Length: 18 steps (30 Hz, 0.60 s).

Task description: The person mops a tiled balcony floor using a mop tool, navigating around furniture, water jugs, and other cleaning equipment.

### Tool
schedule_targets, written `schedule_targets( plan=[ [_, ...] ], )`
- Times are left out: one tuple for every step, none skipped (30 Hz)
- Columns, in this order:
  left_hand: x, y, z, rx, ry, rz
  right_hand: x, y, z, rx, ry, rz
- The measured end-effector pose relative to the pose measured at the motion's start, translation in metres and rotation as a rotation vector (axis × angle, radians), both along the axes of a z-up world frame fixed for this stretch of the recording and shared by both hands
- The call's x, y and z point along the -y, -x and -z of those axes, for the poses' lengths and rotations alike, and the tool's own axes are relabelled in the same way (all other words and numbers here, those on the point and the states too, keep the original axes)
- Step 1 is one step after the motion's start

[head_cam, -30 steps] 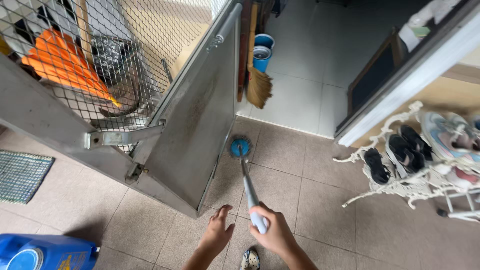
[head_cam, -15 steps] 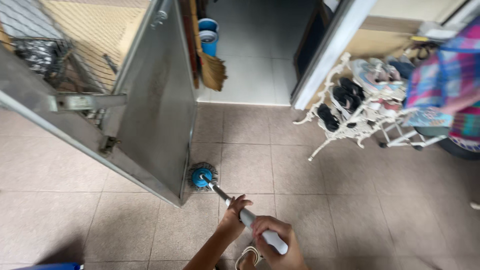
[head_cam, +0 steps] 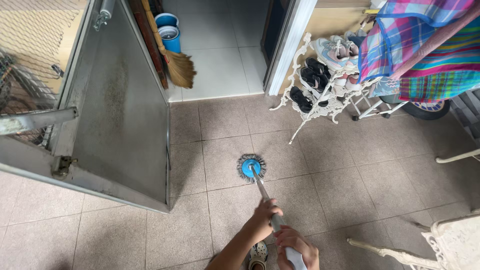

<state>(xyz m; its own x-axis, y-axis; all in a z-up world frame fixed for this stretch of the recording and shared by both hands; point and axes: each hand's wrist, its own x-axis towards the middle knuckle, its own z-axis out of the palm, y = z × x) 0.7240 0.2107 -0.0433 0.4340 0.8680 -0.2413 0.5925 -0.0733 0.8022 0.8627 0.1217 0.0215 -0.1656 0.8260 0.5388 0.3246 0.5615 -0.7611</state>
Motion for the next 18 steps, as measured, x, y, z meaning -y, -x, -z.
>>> schedule_targets(
  plan=[
    [-0.001,0.006,-0.010,-0.001,0.001,0.000,-0.004,-0.004,0.016,0.016,-0.076,0.016],
    [-0.001,0.017,-0.018,-0.046,0.095,-0.061,-0.015,-0.010,0.031,0.015,-0.075,0.016],
    [0.005,0.034,-0.022,-0.094,0.195,-0.129,-0.026,-0.016,0.044,0.185,-0.222,0.067],
    [0.008,0.049,-0.025,-0.115,0.182,-0.173,-0.039,-0.020,0.054,0.355,-0.369,0.117],
    [0.010,0.066,-0.025,-0.139,0.167,-0.214,-0.056,-0.022,0.061,0.272,-0.127,0.141],
    [0.010,0.084,-0.023,-0.155,0.170,-0.261,-0.068,-0.020,0.063,0.190,0.117,0.161],
    [0.011,0.100,-0.019,-0.169,0.174,-0.306,-0.078,-0.014,0.062,0.214,0.332,0.207],
    [0.014,0.116,-0.014,-0.174,0.183,-0.308,-0.096,-0.006,0.056,0.238,0.547,0.251],
    [0.015,0.131,-0.010,-0.215,0.166,-0.346,-0.114,0.004,0.047,0.230,0.692,0.285],
    [0.018,0.142,-0.006,-0.257,0.148,-0.383,-0.130,0.015,0.037,0.221,0.836,0.320],
    [0.019,0.150,-0.004,-0.260,0.151,-0.386,-0.144,0.026,0.026,0.288,0.868,0.332],
    [0.018,0.158,-0.001,-0.269,0.166,-0.432,-0.152,0.037,0.015,0.356,0.900,0.343],
    [0.017,0.166,0.001,-0.278,0.177,-0.473,-0.158,0.049,0.007,0.353,0.902,0.342],
    [0.017,0.172,0.003,-0.281,0.178,-0.472,-0.163,0.060,-0.001,0.322,0.951,0.355],
    [0.014,0.176,0.004,-0.271,0.148,-0.478,-0.162,0.067,-0.008,0.291,0.999,0.372],
    [0.013,0.180,0.005,-0.261,0.118,-0.483,-0.157,0.071,-0.014,0.289,1.000,0.375],
    [0.013,0.183,0.005,-0.260,0.120,-0.477,-0.151,0.074,-0.019,0.313,0.903,0.334],
    [0.009,0.186,0.005,-0.234,0.115,-0.485,-0.145,0.075,-0.024,0.337,0.805,0.294]
  ],
)
